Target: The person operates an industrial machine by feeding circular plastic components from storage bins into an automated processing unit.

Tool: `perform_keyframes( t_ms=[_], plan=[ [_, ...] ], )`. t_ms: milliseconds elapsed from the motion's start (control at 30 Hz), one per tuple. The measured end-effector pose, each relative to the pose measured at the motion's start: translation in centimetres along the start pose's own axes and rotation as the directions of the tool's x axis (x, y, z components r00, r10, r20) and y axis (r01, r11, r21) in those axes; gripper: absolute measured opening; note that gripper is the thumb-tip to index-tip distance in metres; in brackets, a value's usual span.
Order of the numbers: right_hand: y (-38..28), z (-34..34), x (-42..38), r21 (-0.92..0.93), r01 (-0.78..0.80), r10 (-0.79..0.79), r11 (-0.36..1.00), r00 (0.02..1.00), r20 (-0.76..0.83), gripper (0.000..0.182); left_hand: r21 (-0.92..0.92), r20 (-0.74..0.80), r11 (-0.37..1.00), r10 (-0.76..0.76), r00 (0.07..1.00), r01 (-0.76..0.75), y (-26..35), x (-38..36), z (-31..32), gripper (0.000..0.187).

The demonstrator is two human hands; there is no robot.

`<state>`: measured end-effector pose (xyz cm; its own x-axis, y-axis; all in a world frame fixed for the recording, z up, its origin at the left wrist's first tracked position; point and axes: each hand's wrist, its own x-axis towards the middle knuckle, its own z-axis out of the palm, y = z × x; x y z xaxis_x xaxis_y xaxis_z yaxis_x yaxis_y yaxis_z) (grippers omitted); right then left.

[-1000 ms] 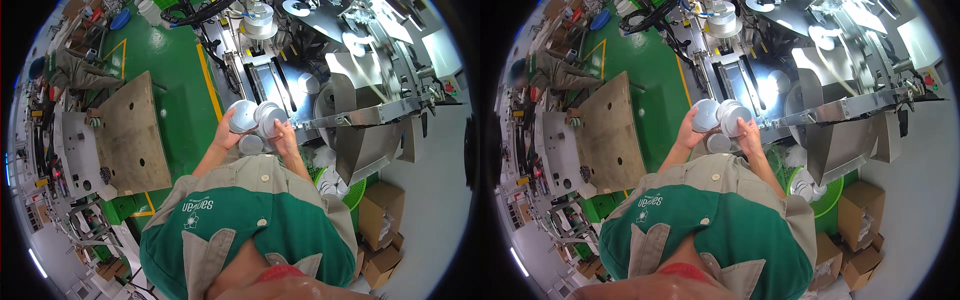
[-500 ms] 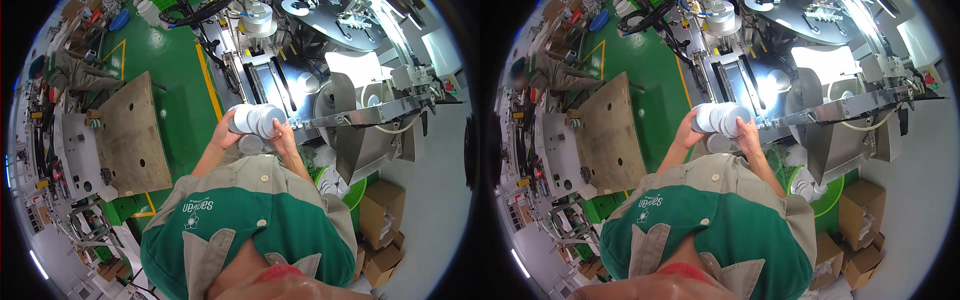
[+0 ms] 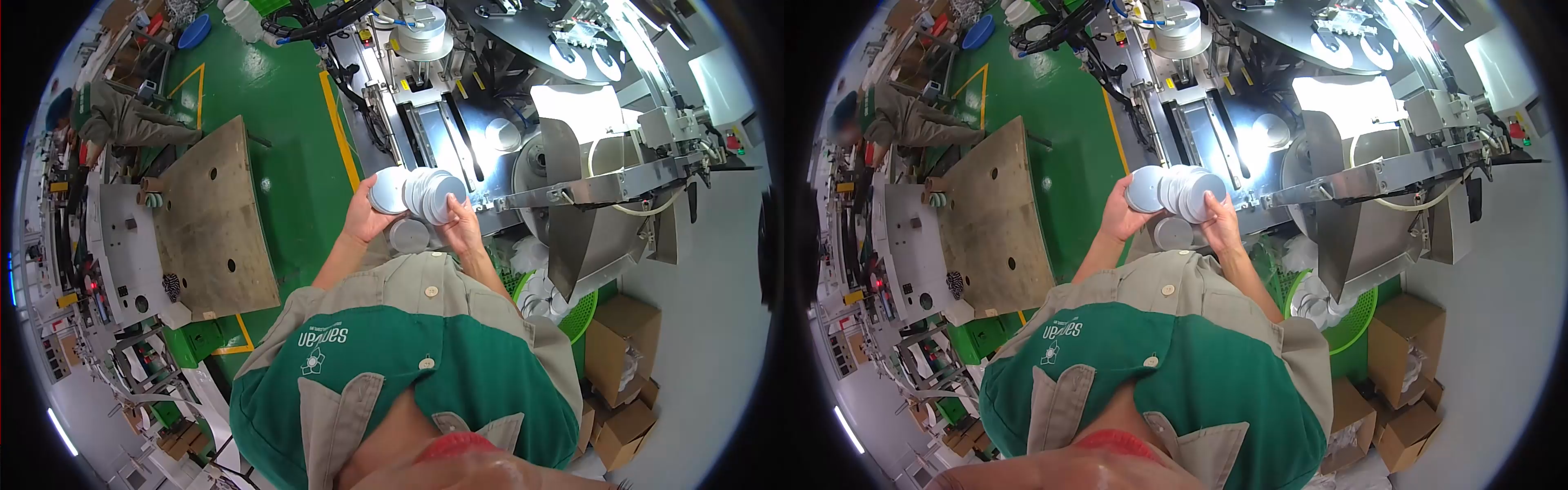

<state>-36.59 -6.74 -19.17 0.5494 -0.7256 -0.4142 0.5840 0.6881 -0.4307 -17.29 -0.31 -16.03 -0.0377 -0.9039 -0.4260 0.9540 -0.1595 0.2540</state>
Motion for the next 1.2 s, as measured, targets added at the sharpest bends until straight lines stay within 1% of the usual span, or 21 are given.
perform_keyframes(
  t_ms=[100,167,233,300,333,400,433,467,500,533,567,633,700,733,833,933,967,1067,1100,1133,1200],
  plan=[
    [-0.2,0.4,-0.2,-0.006,0.014,-0.014,1.000,1.000,-0.013,0.037,0.060,-0.062,0.998,0.005,0.998,-0.001,-0.2,0.0,-0.3,0.045],
    [-0.6,0.7,-0.4,-0.024,0.020,-0.020,1.000,1.000,0.008,0.037,0.042,-0.044,0.999,0.001,0.999,0.001,-0.1,0.0,-0.3,0.042],
    [-0.7,0.8,-0.4,-0.004,0.043,-0.043,0.999,0.999,-0.006,0.036,0.087,0.024,0.995,0.037,0.999,-0.039,-0.1,0.0,0.0,0.040],
    [-0.6,0.5,-0.2,-0.061,0.074,-0.075,0.995,0.997,-0.010,0.039,0.150,-0.012,0.986,0.081,0.997,-0.078,-0.1,-0.1,0.3,0.041],
    [-0.6,0.5,-0.3,-0.098,0.085,-0.086,0.992,0.996,-0.007,0.040,0.125,-0.020,0.989,0.079,0.997,-0.075,-0.1,-0.4,0.9,0.043],
    [-0.4,0.7,-0.4,-0.132,0.098,-0.102,0.986,0.995,-0.017,0.043,0.213,-0.036,0.973,0.103,0.994,-0.093,-0.3,-0.3,1.1,0.044],
    [-0.2,0.9,-0.5,-0.144,0.095,-0.099,0.985,0.995,-0.019,0.043,0.264,-0.044,0.962,0.088,0.995,-0.074,-0.4,-0.2,1.4,0.050],
    [-0.3,1.0,-0.6,-0.143,0.078,-0.083,0.987,0.996,-0.028,0.042,0.310,-0.052,0.946,0.120,0.991,-0.098,-0.6,-0.2,1.7,0.051],
    [-0.2,0.9,-0.4,-0.152,0.057,-0.062,0.987,0.998,-0.030,0.042,0.387,-0.109,0.918,0.143,0.984,-0.090,-0.8,-0.4,2.0,0.050],
    [-0.1,0.6,-0.4,-0.145,0.051,-0.054,0.988,0.998,-0.015,0.041,0.420,-0.122,0.904,0.146,0.982,-0.082,-1.0,-0.1,1.4,0.048],
    [0.0,0.2,-0.2,-0.145,0.053,-0.055,0.988,0.998,-0.014,0.041,0.393,-0.119,0.916,0.143,0.983,-0.085,-1.0,0.1,1.1,0.047],
    [-0.2,-0.2,-0.2,-0.029,0.053,-0.054,0.998,0.997,-0.050,0.039,0.347,-0.112,0.934,0.129,0.985,-0.083,-0.9,0.0,1.1,0.045],
    [-0.4,-0.9,0.1,0.047,0.083,-0.076,0.995,0.989,-0.125,0.038,0.323,-0.186,0.944,0.129,0.974,-0.063,-0.9,0.2,0.1,0.044],
    [-0.7,-1.9,0.5,0.093,0.095,-0.078,0.991,0.983,-0.164,0.038,0.283,-0.165,0.957,0.121,0.979,-0.070,-0.8,0.2,-0.2,0.043],
    [-1.7,-3.1,0.5,0.136,0.106,-0.084,0.985,0.985,-0.153,0.037,0.219,-0.208,0.975,0.097,0.973,-0.051,-0.6,0.0,-0.4,0.044],
    [-2.0,-3.6,0.4,0.200,0.070,-0.045,0.977,0.991,-0.130,0.033,0.181,-0.189,0.983,0.073,0.979,-0.039,-0.7,0.0,-0.4,0.045],
    [-2.0,-3.8,0.5,0.203,0.078,-0.049,0.976,0.988,-0.148,0.032,0.185,-0.187,0.983,0.059,0.981,-0.024,-0.7,0.0,-0.3,0.047],
    [-2.1,-3.9,0.3,0.237,0.042,-0.014,0.970,0.993,-0.119,0.036,0.212,-0.137,0.970,0.148,0.979,-0.117,-0.9,0.1,-0.2,0.049],
    [-2.3,-3.2,-0.1,0.242,0.050,-0.022,0.969,0.993,-0.119,0.036,0.229,-0.114,0.960,0.194,0.974,-0.164,-1.0,0.3,-0.4,0.048],
    [-2.7,-1.8,-0.8,0.166,0.050,-0.032,0.985,0.994,-0.107,0.039,0.197,-0.080,0.958,0.229,0.970,-0.210,-1.2,0.3,-0.4,0.046],
    [-2.9,-0.6,-1.4,0.018,0.031,-0.029,0.999,0.996,-0.082,0.046,0.133,-0.086,0.957,0.269,0.959,-0.257,-1.4,0.4,-0.2,0.046]
  ],
)
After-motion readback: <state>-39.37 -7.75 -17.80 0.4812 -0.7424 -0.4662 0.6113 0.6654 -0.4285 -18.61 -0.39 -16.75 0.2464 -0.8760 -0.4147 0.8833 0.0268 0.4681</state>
